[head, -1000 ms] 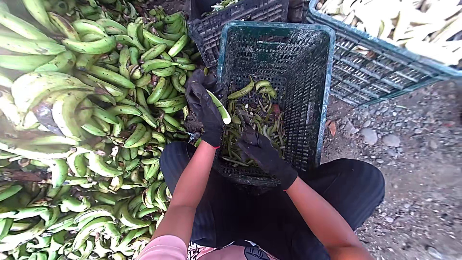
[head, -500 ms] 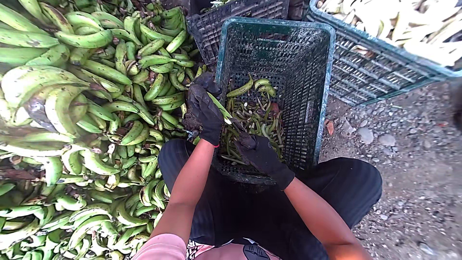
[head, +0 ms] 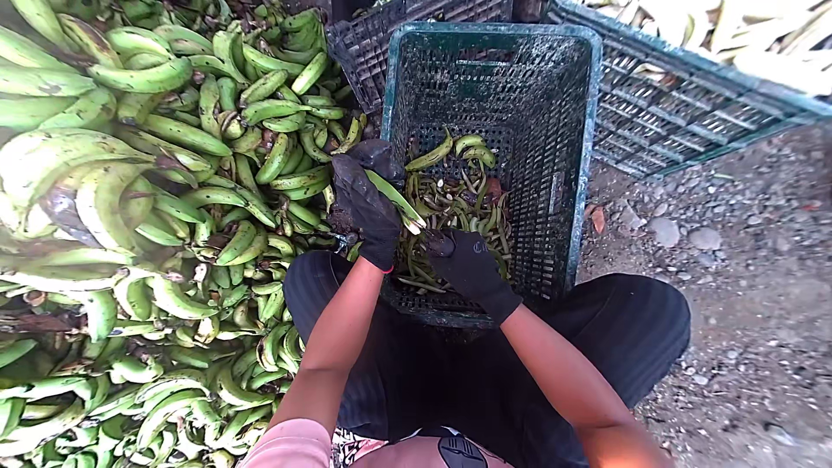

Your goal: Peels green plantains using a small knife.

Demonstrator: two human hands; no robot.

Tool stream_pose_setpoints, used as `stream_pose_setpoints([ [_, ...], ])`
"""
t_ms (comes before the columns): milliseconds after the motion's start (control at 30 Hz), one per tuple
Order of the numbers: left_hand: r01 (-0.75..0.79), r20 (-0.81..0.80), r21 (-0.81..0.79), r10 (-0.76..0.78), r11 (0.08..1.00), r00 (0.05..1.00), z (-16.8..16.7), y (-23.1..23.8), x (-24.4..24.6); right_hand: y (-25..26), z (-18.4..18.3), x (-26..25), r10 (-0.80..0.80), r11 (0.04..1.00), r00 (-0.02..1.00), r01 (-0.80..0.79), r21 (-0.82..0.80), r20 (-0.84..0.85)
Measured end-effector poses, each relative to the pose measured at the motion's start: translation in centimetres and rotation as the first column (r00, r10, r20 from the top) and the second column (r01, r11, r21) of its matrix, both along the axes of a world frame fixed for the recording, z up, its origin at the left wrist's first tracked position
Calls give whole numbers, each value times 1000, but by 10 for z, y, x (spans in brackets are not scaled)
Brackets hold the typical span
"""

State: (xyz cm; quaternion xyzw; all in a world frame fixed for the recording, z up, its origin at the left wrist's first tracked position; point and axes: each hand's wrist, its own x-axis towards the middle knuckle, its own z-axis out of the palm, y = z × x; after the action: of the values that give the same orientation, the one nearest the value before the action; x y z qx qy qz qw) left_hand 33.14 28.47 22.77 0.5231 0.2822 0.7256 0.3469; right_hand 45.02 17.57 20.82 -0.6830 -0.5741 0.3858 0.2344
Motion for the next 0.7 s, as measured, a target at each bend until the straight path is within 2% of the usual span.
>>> stream_pose_setpoints([
  [167, 281, 197, -155, -249, 947, 948, -2, -4, 7, 2, 4, 2, -15, 1000, 998, 14, 19, 57],
  [200, 326, 234, -186, -281, 927, 931, -4, -5, 9, 4, 8, 2, -8, 1000, 997, 10, -21, 80],
  [333, 578, 403, -179, -477, 796, 781, -20, -13, 15, 12, 11, 5, 6, 998, 987, 5, -67, 158],
  [367, 603, 415, -187, -494, 775, 764, -23, -16, 16, 13, 10, 5, 5, 997, 987, 7, -72, 162],
  [467, 579, 378, -288, -465, 763, 800, -27, -18, 18, 13, 10, 7, 11, 995, 984, 7, -102, 177],
  [600, 660, 464, -340, -491, 670, 737, -45, -25, 21, 18, 9, 9, -7, 991, 978, 34, -131, 206],
  [700, 604, 405, -378, -462, 702, 789, -45, -29, 24, 19, 10, 13, -8, 988, 979, 39, -149, 202],
])
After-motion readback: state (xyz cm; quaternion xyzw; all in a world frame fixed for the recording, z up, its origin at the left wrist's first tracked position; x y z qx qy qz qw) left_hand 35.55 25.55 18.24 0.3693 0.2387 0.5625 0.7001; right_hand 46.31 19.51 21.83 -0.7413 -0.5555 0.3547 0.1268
